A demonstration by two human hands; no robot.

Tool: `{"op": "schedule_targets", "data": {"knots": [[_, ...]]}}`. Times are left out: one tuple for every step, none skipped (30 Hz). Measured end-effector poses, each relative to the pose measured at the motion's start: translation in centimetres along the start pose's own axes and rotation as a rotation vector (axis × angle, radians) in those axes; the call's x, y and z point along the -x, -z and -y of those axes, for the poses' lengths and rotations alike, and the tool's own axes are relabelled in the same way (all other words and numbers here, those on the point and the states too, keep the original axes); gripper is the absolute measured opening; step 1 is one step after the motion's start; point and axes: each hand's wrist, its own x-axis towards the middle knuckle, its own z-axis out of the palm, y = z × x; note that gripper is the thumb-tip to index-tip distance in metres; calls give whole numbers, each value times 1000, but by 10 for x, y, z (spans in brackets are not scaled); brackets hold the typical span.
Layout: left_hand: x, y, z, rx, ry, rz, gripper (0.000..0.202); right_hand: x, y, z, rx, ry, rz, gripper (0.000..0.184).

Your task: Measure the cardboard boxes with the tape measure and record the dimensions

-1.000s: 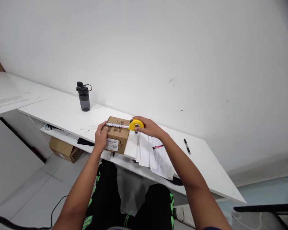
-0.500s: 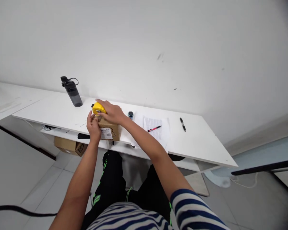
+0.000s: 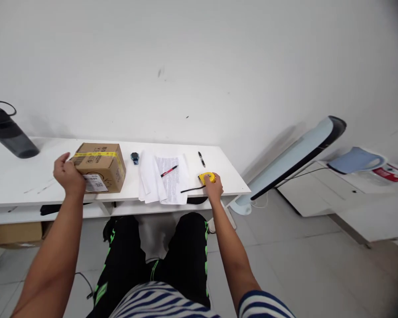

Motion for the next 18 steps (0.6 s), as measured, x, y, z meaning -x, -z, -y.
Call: {"op": "schedule_targets", "data": {"knots": [[6,4,-9,-66,-90,-47,33,-3,0,-4,45,8,19,50],[16,8,-21,-117,-205,-132,39,-5,-2,-5,92,23,40,50],[30,11,-33,-133,-322,-199,43,-6,-5,-5,143,41,60,51],[50,13,-45,-119,-425,-220,44,-9,-9,-3,199,57,84,53],[75,14,-57,-89,-531,-193,45,-11,-12,0,257,74,107,55],[103,14,-66,-12,-626,-138,45,-15,-13,4,309,94,122,58],[133,14,-73,63,-694,27,40,-18,-13,7,344,113,119,61],[165,12,-76,109,-723,302,35,-20,-10,9,355,126,95,65],[194,10,-77,134,-766,553,29,-20,-4,7,340,130,50,67],[221,8,-75,144,-795,743,27,-14,5,1,294,127,-9,67],[243,6,-72,142,-840,854,26,-2,15,-11,224,113,-66,67],[259,4,-69,131,-882,904,27,17,27,-28,136,88,-114,64],[269,1,-66,114,-902,927,27,44,39,-50,25,71,-129,63],[274,-3,-63,97,-920,926,27,77,50,-77,-54,36,-81,63],[273,-7,-62,84,-929,919,27,115,59,-106,-69,-50,26,61],[268,-12,-61,79,-935,911,26,156,66,-134,-32,-186,167,61],[261,-17,-61,80,-937,903,25,195,70,-161,18,-359,224,64],[251,-24,-62,92,-940,898,24,230,72,-183,53,-503,291,65]]}}
